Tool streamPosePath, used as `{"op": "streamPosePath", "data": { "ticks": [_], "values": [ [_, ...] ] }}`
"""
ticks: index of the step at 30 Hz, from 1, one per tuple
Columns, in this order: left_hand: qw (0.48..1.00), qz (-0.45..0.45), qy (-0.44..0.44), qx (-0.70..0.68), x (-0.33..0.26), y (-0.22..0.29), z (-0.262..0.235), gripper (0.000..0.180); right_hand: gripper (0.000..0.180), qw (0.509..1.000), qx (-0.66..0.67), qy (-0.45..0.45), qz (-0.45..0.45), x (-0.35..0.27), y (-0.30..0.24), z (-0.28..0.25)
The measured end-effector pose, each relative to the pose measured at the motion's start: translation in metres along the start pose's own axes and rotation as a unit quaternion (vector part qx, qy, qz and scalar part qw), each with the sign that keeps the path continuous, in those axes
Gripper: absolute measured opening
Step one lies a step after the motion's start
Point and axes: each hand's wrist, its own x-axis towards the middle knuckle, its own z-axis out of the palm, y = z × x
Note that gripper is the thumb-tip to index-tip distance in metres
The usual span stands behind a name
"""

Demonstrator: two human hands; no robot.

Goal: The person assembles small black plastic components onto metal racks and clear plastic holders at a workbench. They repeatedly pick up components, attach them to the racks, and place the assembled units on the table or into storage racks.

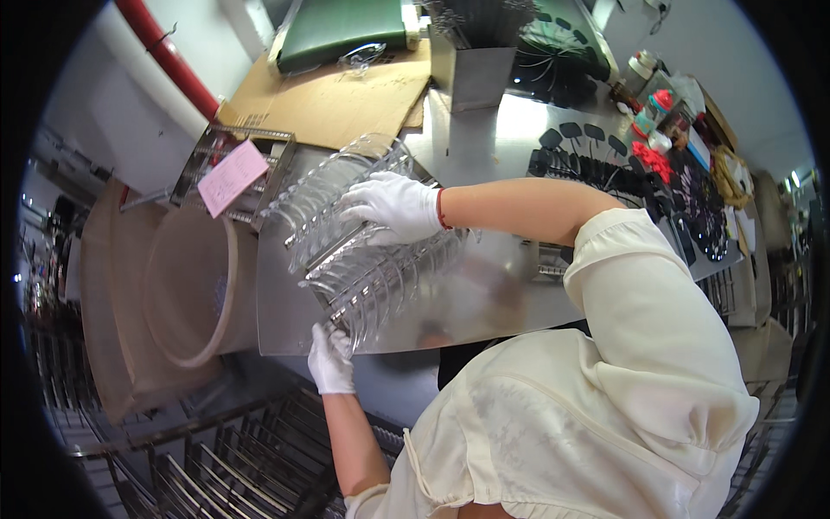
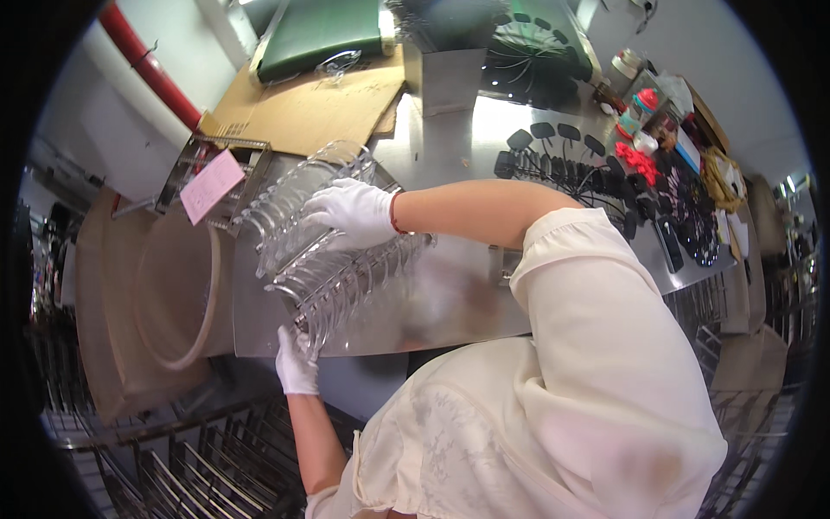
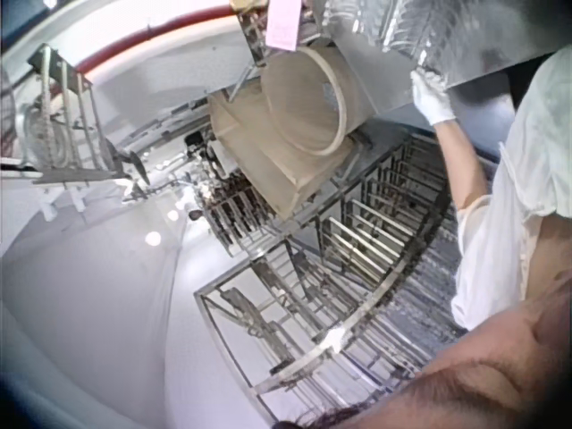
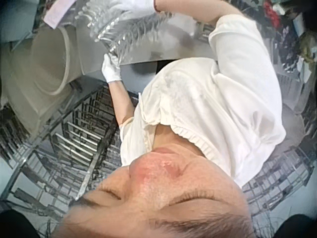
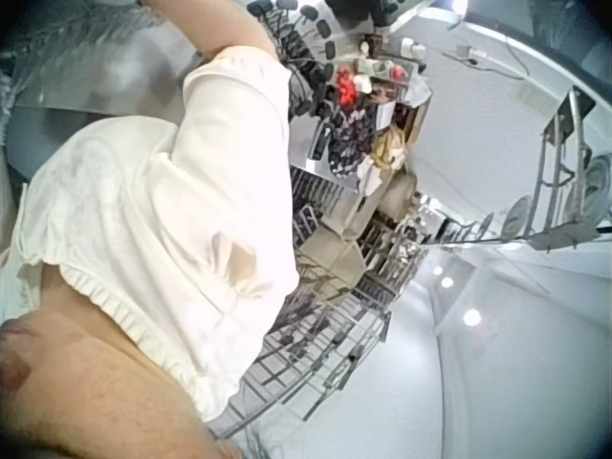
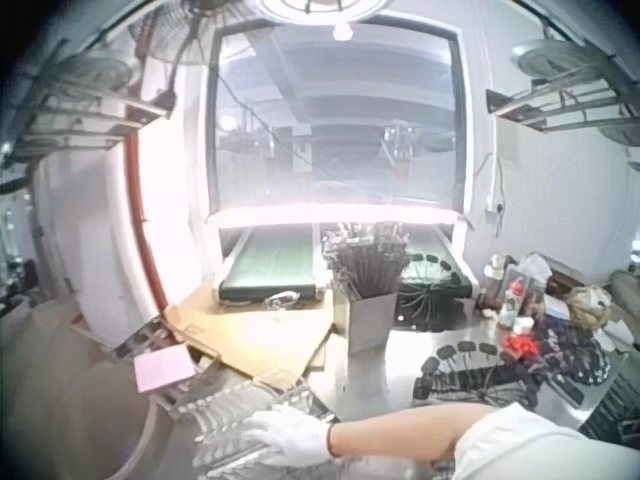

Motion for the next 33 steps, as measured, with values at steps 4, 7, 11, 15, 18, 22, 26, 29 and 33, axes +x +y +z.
{"op": "streamPosePath", "data": {
  "ticks": [4,7,11,15,18,22,26,29,33],
  "values": [
    [0.992,0.110,0.065,0.001,0.007,0.003,-0.015,0.029,0.057,0.998,-0.052,0.011,0.037,-0.034,0.024,-0.017],
    [0.976,0.147,0.037,0.158,0.002,-0.015,0.004,0.021,0.060,0.997,-0.034,0.017,0.064,-0.035,0.023,-0.010],
    [0.941,0.191,0.044,0.275,0.003,-0.014,0.012,0.032,0.059,0.995,-0.041,0.052,0.074,-0.039,0.035,-0.009],
    [0.880,0.220,0.047,0.418,0.007,-0.017,-0.008,0.037,0.046,0.959,-0.042,0.090,0.265,-0.040,0.027,-0.040],
    [0.853,0.251,0.030,0.456,-0.002,-0.027,-0.018,0.036,0.033,0.912,-0.010,-0.011,0.410,-0.078,0.010,-0.040],
    [0.867,0.196,0.052,0.455,-0.028,-0.021,0.017,0.048,0.024,0.910,-0.076,0.085,0.399,-0.128,-0.037,0.003],
    [0.844,0.206,0.052,0.492,-0.018,-0.019,0.023,0.046,0.029,0.897,-0.066,0.148,0.411,-0.141,-0.040,0.016],
    [0.755,0.290,-0.032,0.588,-0.013,-0.009,0.049,0.042,0.025,0.907,0.048,0.020,0.418,-0.159,0.009,-0.001],
    [0.630,0.407,-0.029,0.661,-0.019,0.007,0.015,0.038,0.031,0.893,0.076,-0.197,0.397,-0.100,-0.008,-0.023]
  ]
}}
